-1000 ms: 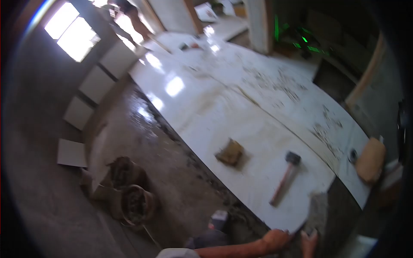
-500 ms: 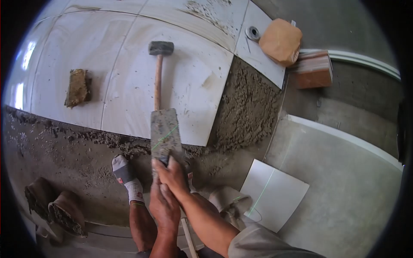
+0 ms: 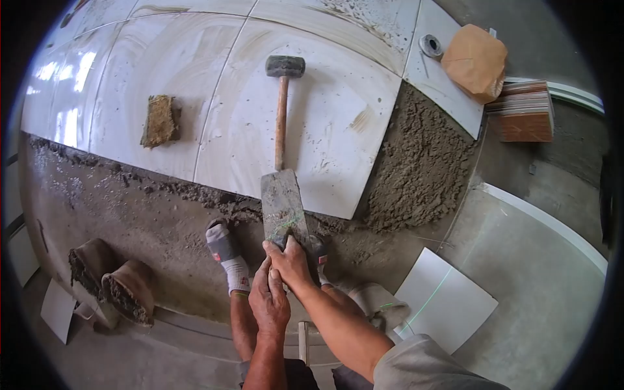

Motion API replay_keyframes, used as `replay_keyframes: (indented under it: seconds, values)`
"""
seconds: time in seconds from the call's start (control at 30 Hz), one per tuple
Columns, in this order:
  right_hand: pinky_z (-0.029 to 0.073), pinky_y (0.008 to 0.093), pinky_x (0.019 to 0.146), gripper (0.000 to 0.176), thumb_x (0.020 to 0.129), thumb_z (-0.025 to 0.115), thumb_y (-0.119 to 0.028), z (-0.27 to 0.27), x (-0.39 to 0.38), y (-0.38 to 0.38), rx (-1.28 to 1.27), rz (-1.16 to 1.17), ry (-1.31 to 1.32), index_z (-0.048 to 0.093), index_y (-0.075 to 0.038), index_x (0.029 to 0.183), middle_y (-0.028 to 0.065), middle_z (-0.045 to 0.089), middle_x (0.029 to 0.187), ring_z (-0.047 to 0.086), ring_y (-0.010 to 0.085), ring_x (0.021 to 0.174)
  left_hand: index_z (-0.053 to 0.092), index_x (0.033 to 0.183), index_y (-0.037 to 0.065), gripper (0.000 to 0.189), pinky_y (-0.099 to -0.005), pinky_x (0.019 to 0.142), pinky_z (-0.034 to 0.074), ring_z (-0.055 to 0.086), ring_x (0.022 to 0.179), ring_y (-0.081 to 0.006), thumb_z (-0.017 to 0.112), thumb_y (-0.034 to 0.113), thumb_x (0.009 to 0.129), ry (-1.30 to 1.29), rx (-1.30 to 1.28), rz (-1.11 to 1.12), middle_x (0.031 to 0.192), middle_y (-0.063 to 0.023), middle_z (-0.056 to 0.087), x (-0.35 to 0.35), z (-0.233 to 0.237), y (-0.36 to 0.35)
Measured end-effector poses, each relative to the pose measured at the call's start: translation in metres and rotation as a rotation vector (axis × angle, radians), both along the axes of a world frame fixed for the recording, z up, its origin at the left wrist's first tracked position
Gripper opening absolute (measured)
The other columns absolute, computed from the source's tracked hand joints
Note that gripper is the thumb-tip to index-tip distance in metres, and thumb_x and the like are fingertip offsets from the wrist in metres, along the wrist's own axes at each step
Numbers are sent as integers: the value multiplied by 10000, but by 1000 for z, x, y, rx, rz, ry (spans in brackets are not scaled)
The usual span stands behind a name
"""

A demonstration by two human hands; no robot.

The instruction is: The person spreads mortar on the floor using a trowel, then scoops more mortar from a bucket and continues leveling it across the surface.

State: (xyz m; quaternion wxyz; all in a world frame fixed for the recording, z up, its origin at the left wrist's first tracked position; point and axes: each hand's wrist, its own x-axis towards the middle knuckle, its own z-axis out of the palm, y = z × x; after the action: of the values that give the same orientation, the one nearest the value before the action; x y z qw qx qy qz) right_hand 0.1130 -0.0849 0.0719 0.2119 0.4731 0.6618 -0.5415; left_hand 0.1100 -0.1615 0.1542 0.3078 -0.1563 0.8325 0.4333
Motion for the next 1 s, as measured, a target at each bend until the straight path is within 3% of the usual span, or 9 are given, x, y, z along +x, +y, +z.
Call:
replay_keyframes:
  seconds: [0.3, 0.4, 0.43, 0.5, 0.57, 0.63, 0.7, 0.83, 1.0]
  values:
    - [474, 527, 792, 526, 808, 623, -464, 10, -4, -19, 5, 309, 27, 552, 37, 951, 334, 616, 923, 586, 497, 922, 575, 1192, -41, 356, -364, 910, 457, 603, 1051, -299, 535, 204, 936, -85, -39, 69, 1115, -220, 623, 4, 27, -51]
    - [474, 512, 788, 526, 809, 640, -457, 2, -5, -22, -123, 233, -39, 550, 38, 963, 333, 614, 926, 584, 497, 932, 556, 1234, -20, 375, -296, 745, 479, 583, 855, -179, 538, 219, 945, -73, -5, 75, 1038, -128, 617, 12, 20, -69]
    - [489, 386, 539, 461, 822, 667, -386, -5, -3, -28, 54, 297, 58, 559, 53, 911, 149, 609, 666, 616, 225, 554, 536, 1258, -21, 397, -245, 624, 478, 547, 705, -94, 535, 236, 955, -58, 13, 69, 951, -54, 610, 16, 15, -76]
    - [499, 484, 705, 496, 817, 647, -439, -9, -3, -30, -19, 284, 6, 550, 35, 927, 277, 639, 853, 643, 436, 820, 551, 1254, -1, 392, -250, 635, 483, 555, 700, -87, 544, 244, 948, -143, 45, 115, 974, -79, 628, 16, 11, -89]
    - [511, 402, 552, 460, 831, 652, -435, 16, -22, -33, -168, 214, -82, 553, 11, 880, 160, 620, 706, 645, 280, 622, 580, 1197, -5, 367, -371, 852, 487, 638, 956, -303, 549, 243, 929, -69, 20, 86, 1093, -208, 635, 16, 5, -110]
    - [467, 301, 433, 429, 844, 652, -434, 36, -39, -49, -151, 231, -55, 548, -18, 844, 57, 550, 612, 557, 141, 498, 586, 1180, 6, 362, -380, 855, 480, 631, 962, -326, 547, 263, 928, -57, 40, 163, 1069, -212, 632, 13, 8, -136]
    - [443, 262, 411, 411, 855, 642, -431, 23, -33, -59, -174, 301, -37, 545, -33, 831, 32, 537, 593, 540, 123, 472, 583, 1178, 11, 361, -375, 843, 480, 628, 964, -323, 540, 270, 931, -59, -40, 202, 1047, -208, 632, 16, 2, -166]
    - [436, 281, 416, 377, 861, 635, -386, 25, -40, -109, -84, 464, 22, 534, -25, 812, 37, 537, 593, 536, 117, 466, 574, 1212, 15, 382, -324, 798, 491, 638, 876, -226, 541, 277, 935, -1, 41, 406, 1034, -165, 639, 16, 3, -222]
    - [464, 441, 580, 289, 827, 654, -276, 56, -85, -223, 150, 1078, 200, 536, -12, 814, 189, 580, 681, 563, 383, 621, 579, 1203, 13, 367, -322, 758, 491, 627, 828, -197, 551, 254, 928, 32, 84, 739, 1011, -164, 635, 3, 19, -295]
